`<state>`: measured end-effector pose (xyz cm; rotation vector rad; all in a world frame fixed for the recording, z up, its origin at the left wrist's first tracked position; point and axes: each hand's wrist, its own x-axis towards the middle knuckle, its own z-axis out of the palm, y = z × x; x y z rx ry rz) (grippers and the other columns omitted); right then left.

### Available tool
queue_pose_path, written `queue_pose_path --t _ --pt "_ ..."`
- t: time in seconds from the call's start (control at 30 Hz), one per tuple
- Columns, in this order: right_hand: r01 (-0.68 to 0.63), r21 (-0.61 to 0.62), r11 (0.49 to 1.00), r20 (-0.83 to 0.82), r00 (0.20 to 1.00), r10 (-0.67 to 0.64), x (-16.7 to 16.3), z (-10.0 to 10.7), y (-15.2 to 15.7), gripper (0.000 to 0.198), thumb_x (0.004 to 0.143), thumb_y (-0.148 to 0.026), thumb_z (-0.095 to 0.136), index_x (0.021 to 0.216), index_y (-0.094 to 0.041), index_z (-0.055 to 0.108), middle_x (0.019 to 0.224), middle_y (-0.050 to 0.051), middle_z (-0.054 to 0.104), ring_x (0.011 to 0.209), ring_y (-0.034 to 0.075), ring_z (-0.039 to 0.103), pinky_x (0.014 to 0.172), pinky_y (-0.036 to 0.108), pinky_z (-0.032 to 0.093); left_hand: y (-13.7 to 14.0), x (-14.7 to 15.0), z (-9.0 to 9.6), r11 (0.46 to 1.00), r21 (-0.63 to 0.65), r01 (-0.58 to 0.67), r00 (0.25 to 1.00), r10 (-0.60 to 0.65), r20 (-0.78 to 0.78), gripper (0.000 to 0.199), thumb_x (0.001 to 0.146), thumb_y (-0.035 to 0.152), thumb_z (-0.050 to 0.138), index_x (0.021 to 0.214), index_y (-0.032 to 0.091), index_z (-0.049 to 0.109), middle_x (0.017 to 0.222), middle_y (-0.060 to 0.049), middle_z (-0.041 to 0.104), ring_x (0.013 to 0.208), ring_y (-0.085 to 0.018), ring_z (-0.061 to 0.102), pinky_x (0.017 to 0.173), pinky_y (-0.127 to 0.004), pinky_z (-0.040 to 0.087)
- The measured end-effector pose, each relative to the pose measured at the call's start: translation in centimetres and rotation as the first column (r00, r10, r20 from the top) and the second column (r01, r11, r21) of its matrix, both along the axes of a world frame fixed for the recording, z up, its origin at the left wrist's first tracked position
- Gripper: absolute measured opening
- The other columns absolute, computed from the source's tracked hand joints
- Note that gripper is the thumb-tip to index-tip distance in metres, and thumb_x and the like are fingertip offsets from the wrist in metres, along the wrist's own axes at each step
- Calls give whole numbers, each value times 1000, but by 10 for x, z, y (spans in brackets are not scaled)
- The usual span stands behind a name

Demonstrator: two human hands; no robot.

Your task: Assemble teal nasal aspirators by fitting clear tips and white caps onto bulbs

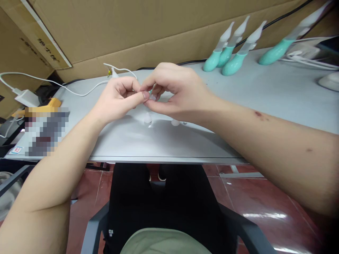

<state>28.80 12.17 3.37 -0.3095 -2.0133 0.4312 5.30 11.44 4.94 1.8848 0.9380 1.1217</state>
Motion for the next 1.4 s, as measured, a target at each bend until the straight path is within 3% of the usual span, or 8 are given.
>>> queue_pose_path --t 0.07,0.27,0.5,0.67,0.87,1.03,1.2,1.4 --pt "33 -43 999 66 997 -30 -3 -1 1 26 94 -11 75 111 -27 85 113 5 77 99 23 75 89 37 68 1 0 0 1000 10 -7 1000 7 -6 44 86 46 96 77 15 66 66 0 56 66 -3 49 64 -23 40" --pt "-47 5 999 -43 998 47 -5 -1 0 19 88 -13 77 101 -26 80 102 4 70 88 20 66 79 34 61 1 3 0 999 14 -46 997 45 58 29 81 33 93 75 13 72 78 -4 70 76 -5 61 68 -23 45" --pt "93 -67 993 44 995 -90 -4 -4 0 20 93 -16 79 109 -29 80 114 5 76 98 24 74 89 35 70 4 3 -2 998 29 -51 998 50 25 33 85 34 95 76 13 70 78 -3 70 73 -3 59 67 -21 48" --pt "-44 42 998 -56 997 46 -4 -7 5 27 91 -11 77 113 -26 80 109 3 73 90 19 71 83 31 66 6 4 -6 999 37 -9 999 7 42 62 85 64 100 76 15 64 71 0 66 61 1 51 58 -18 43" --pt "80 0 997 87 993 -79 3 -3 5 20 112 -18 76 128 -30 80 121 6 77 111 27 80 97 40 75 7 1 -6 993 114 -15 1000 17 -18 85 77 97 92 82 16 66 77 0 72 61 0 59 58 -15 51" --pt "-14 60 998 26 1000 13 2 -4 8 25 103 -14 72 121 -27 83 115 7 80 103 27 81 88 40 75 4 2 -5 980 165 -114 990 126 -68 58 88 65 92 77 14 66 73 -1 71 64 1 57 59 -14 47" --pt "83 -20 996 125 989 -80 0 0 5 24 107 -14 77 122 -33 80 120 6 81 103 28 79 98 45 76 -5 7 -1 970 137 -201 975 211 -66 31 87 39 80 75 14 67 74 -1 71 67 1 53 63 -15 43" --pt "39 95 995 -2 999 -39 2 0 13 33 100 -10 77 126 -30 84 119 7 79 103 24 77 91 35 72 -4 -1 0 970 195 -144 978 170 -125 61 96 78 79 99 18 75 101 -3 83 75 -3 67 68 -21 56"
